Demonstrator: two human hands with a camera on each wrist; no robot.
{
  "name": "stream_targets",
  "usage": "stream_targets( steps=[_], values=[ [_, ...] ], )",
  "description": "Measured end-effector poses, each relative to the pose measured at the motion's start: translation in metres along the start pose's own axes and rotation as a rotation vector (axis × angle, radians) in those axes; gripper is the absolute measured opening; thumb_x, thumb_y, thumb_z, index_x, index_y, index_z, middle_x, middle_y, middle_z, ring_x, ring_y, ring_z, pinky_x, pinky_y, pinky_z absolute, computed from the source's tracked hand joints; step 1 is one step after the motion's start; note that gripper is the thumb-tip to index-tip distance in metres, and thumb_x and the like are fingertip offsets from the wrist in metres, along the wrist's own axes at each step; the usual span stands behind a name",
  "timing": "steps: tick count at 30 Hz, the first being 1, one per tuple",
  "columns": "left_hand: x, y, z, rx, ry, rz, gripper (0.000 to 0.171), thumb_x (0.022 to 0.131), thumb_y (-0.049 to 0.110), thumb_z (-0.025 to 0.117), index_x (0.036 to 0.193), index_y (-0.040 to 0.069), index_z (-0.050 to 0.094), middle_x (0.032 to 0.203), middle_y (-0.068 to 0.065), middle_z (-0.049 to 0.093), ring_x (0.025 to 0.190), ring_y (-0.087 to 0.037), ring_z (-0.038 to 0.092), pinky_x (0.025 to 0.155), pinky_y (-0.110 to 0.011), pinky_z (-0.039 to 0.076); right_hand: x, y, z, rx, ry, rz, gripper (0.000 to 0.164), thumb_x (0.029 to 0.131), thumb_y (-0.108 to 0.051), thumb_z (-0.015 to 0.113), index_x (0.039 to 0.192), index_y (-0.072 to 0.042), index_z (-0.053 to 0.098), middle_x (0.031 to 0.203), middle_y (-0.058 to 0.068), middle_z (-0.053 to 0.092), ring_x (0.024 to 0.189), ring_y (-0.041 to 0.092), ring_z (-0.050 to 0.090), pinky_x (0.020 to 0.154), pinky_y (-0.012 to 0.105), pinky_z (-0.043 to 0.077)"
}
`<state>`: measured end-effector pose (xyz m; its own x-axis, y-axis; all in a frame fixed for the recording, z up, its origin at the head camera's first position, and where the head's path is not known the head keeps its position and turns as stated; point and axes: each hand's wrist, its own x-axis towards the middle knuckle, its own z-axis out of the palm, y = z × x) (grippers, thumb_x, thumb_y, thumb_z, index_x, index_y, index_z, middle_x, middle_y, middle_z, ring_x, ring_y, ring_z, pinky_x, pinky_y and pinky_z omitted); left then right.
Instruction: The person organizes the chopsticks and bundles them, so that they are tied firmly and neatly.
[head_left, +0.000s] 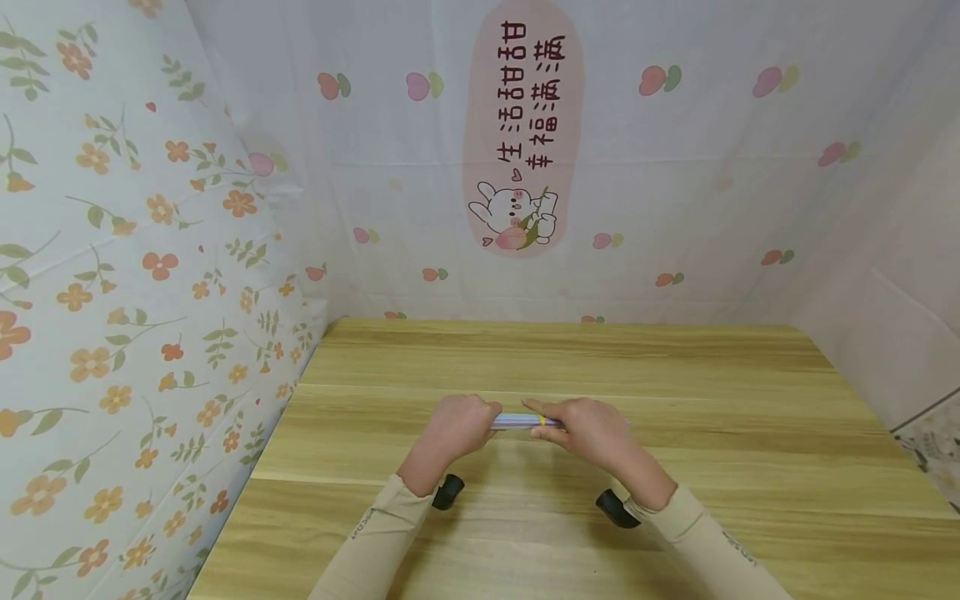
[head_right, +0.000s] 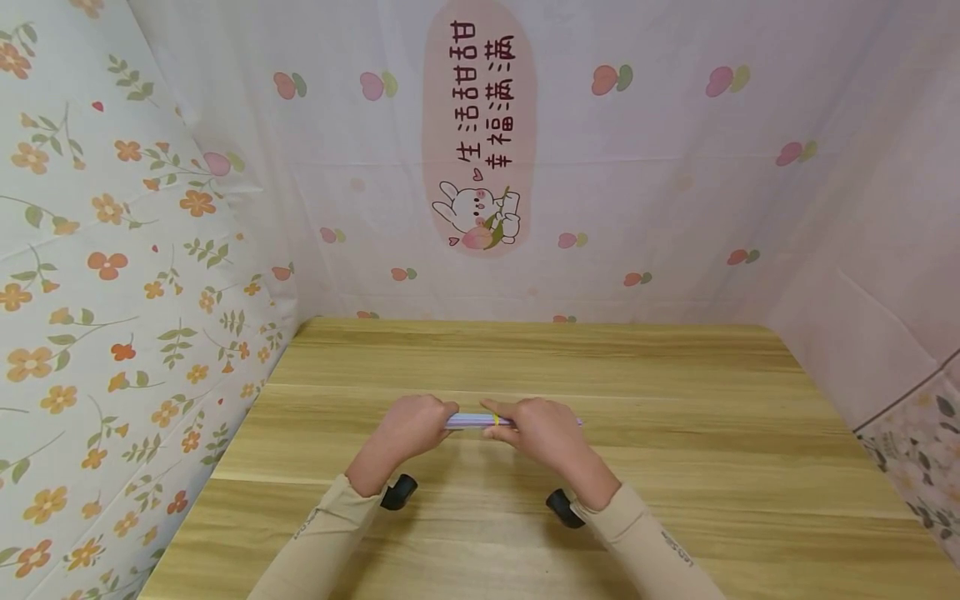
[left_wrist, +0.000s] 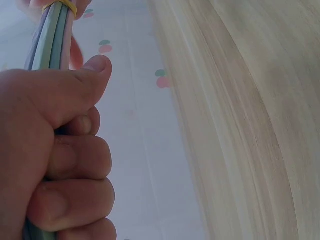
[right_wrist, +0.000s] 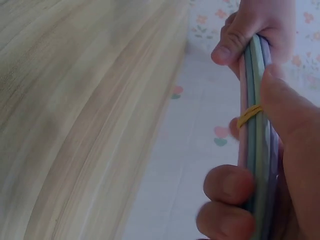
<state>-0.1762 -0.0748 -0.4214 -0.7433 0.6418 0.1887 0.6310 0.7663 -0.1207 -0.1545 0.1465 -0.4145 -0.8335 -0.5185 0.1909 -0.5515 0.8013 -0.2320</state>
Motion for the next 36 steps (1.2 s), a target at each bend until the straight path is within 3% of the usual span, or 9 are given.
stream_targets(
  steps=[3,7,13,20,32,36],
  values=[
    [0.0,0.0,0.001,0.006,0.005,0.002,0.012,0.086,0.029,0.07,0.083,0.017,0.068,0.067,0.004,0.066,0.048,-0.005,0.048,0.045,-0.023,0.042,0.001,0.0,-0.001,0.042,-0.013,-0.009,0.05,0.087,-0.047,0.062,0.127,-0.018,0.063,0.08,-0.006,0.067,0.057,-0.001,0.044,0.051,0.019,0.036],
    [0.0,-0.001,0.002,-0.002,-0.004,0.004,0.013,0.085,0.028,0.071,0.081,0.017,0.066,0.065,0.005,0.064,0.047,-0.005,0.044,0.044,-0.023,0.04,0.001,0.003,-0.007,0.185,-0.057,0.004,0.033,0.089,-0.031,0.066,0.111,-0.007,0.068,0.096,0.002,0.069,0.069,0.003,0.054,0.062,0.022,0.045],
    [0.0,-0.001,0.004,0.002,-0.007,0.013,0.014,0.085,0.028,0.072,0.08,0.017,0.065,0.064,0.006,0.062,0.048,-0.005,0.041,0.043,-0.023,0.039,0.0,0.012,-0.014,0.282,-0.146,-0.037,0.009,0.091,-0.019,0.063,0.091,-0.01,0.066,0.082,-0.006,0.058,0.066,0.003,0.045,0.061,0.021,0.041],
    [-0.001,0.001,0.004,0.008,-0.011,0.015,0.015,0.085,0.029,0.072,0.08,0.017,0.065,0.064,0.006,0.062,0.048,-0.004,0.04,0.043,-0.022,0.038,0.003,0.01,-0.013,0.247,-0.19,-0.112,0.01,0.095,-0.016,0.058,0.09,-0.008,0.063,0.079,-0.006,0.052,0.065,0.004,0.041,0.06,0.021,0.039],
    [-0.001,-0.002,0.004,0.006,-0.013,0.02,0.013,0.085,0.027,0.072,0.08,0.016,0.065,0.065,0.006,0.063,0.048,-0.004,0.04,0.044,-0.021,0.038,0.004,0.004,-0.002,0.263,-0.13,-0.056,0.009,0.095,-0.023,0.059,0.088,-0.016,0.062,0.068,-0.011,0.047,0.056,0.001,0.037,0.055,0.02,0.035],
    [-0.002,-0.001,0.002,0.009,-0.015,0.022,0.012,0.085,0.026,0.071,0.081,0.016,0.066,0.065,0.005,0.063,0.048,-0.005,0.039,0.043,-0.021,0.038,0.003,0.003,-0.003,0.255,-0.129,-0.022,0.017,0.095,-0.029,0.059,0.099,-0.015,0.068,0.071,-0.012,0.054,0.056,0.0,0.039,0.055,0.02,0.036]
  ],
)
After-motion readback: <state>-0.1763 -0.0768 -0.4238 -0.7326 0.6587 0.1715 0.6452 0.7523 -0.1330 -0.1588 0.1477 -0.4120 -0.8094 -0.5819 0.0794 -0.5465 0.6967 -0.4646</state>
